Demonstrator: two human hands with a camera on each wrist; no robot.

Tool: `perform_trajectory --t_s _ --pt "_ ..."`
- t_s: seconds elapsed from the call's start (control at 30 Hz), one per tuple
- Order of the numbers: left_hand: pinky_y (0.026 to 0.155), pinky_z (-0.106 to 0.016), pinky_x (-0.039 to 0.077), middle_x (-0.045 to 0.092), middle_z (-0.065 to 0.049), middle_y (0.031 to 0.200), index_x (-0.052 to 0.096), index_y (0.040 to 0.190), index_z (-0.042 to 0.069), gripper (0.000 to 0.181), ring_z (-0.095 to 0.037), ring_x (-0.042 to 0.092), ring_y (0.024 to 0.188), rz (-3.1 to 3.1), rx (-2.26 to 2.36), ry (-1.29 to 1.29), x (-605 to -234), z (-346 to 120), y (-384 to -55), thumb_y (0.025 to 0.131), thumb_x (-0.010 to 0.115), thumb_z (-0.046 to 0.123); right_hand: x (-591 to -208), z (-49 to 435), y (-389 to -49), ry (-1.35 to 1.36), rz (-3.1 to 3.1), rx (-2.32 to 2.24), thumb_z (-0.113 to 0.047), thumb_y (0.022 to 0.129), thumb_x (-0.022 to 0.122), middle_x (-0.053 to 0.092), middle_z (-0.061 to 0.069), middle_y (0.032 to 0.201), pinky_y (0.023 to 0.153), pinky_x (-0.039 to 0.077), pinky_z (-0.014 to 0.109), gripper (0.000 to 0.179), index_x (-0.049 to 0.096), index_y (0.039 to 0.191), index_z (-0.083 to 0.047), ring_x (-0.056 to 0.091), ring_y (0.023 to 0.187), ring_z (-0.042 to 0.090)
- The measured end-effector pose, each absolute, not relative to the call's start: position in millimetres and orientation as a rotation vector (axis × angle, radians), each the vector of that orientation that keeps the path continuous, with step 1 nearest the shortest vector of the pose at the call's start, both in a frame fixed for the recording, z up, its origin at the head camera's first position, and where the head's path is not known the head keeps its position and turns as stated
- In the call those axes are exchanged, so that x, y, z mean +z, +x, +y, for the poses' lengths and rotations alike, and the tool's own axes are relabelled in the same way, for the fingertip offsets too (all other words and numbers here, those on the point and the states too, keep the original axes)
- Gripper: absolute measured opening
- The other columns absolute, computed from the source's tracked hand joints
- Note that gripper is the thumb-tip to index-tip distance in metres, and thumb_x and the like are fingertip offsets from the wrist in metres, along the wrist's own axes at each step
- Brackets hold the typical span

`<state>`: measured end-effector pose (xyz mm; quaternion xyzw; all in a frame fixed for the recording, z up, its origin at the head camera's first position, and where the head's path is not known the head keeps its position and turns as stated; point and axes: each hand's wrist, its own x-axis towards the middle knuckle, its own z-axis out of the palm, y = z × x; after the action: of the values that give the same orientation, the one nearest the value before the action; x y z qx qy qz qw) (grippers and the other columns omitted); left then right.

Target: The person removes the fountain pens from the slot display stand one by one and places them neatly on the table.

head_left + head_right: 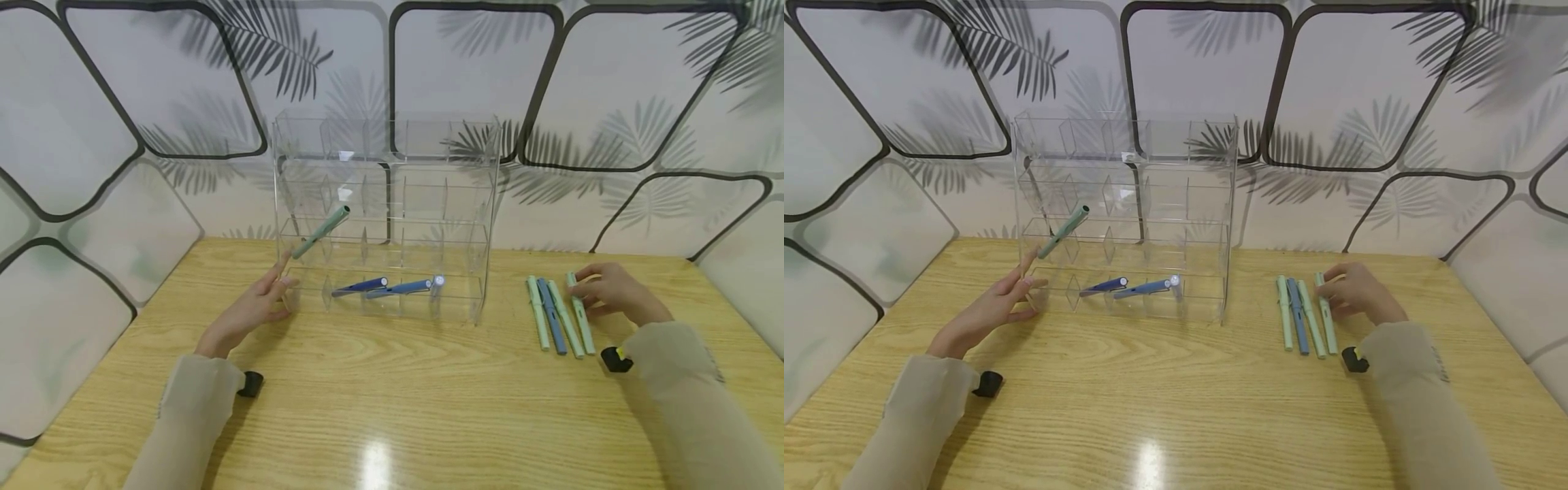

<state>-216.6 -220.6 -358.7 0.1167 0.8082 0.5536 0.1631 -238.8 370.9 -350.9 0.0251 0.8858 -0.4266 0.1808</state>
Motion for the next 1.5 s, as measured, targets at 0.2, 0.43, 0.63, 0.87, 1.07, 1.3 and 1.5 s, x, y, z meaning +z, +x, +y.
perform_trajectory --t_s 0.2,0.43,0.63,0.87,1.07,1.3,1.5 --pt "0.112 -0.058 0.035 0.014 -0.034 0.16 -0.01 0.163 0.029 0.064 -0.052 0.015 0.147 2.309 1.575 0.342 -359 -220 -217 0.114 0.03 0.032 -352 366 -239 0.062 2.499 -1.175 -0.012 0.102 0.059 0.066 0.003 0.089 0.065 0.061 0.033 0.056 0.033 0.138 0.022 0.063 0.073 0.015" --pt "0.112 -0.058 0.034 0.014 -0.034 0.16 -0.01 0.163 0.029 0.063 -0.053 0.017 0.146 2.31 1.571 0.342 -358 -221 -217 0.114 0.03 0.032 -343 364 -234 0.037 2.547 -1.173 -0.012 0.103 0.06 0.068 0.015 0.102 0.07 0.063 0.036 0.049 0.04 0.132 0.022 0.067 0.078 0.018" --pt "0.112 -0.06 0.034 0.013 -0.035 0.159 -0.011 0.163 0.027 0.064 -0.055 0.016 0.145 2.304 1.576 0.347 -357 -220 -218 0.114 0.03 0.03 -324 358 -227 -0.006 2.59 -1.287 -0.019 0.105 0.058 0.063 0.012 0.112 0.078 0.063 0.037 0.054 0.038 0.139 0.019 0.067 0.085 0.014" --pt "0.112 -0.06 0.034 0.013 -0.035 0.16 -0.01 0.163 0.029 0.064 -0.054 0.015 0.146 2.31 1.571 0.333 -357 -221 -216 0.114 0.03 0.033 -304 344 -224 -0.113 2.529 -1.467 -0.024 0.106 0.058 0.064 -0.016 0.108 0.084 0.061 0.031 0.054 0.04 0.142 0.011 0.069 0.095 0.006" --pt "0.112 -0.062 0.032 0.009 -0.035 0.161 -0.01 0.163 0.029 0.063 -0.054 0.013 0.146 2.299 1.572 0.351 -359 -221 -216 0.114 0.03 0.034 -290 330 -219 -0.22 2.431 -1.654 -0.016 0.105 0.059 0.07 -0.012 0.112 0.083 0.061 0.032 0.03 0.054 0.132 -0.004 0.07 0.1 0.012" --pt "0.112 -0.059 0.034 0.011 -0.034 0.161 -0.009 0.163 0.029 0.063 -0.053 0.013 0.147 2.304 1.579 0.338 -359 -220 -217 0.114 0.031 0.033 -274 309 -214 -0.349 2.337 -1.803 -0.004 0.102 0.061 0.072 -0.001 0.115 0.081 0.062 0.034 0.024 0.063 0.124 -0.013 0.071 0.1 0.018" --pt "0.112 -0.06 0.034 0.014 -0.034 0.161 -0.009 0.163 0.029 0.064 -0.053 0.014 0.146 2.306 1.572 0.337 -359 -221 -216 0.113 0.031 0.036 -264 290 -215 -0.454 2.195 -1.928 0.001 0.101 0.06 0.072 0.006 0.117 0.083 0.062 0.036 0.026 0.064 0.125 -0.008 0.072 0.1 0.022"
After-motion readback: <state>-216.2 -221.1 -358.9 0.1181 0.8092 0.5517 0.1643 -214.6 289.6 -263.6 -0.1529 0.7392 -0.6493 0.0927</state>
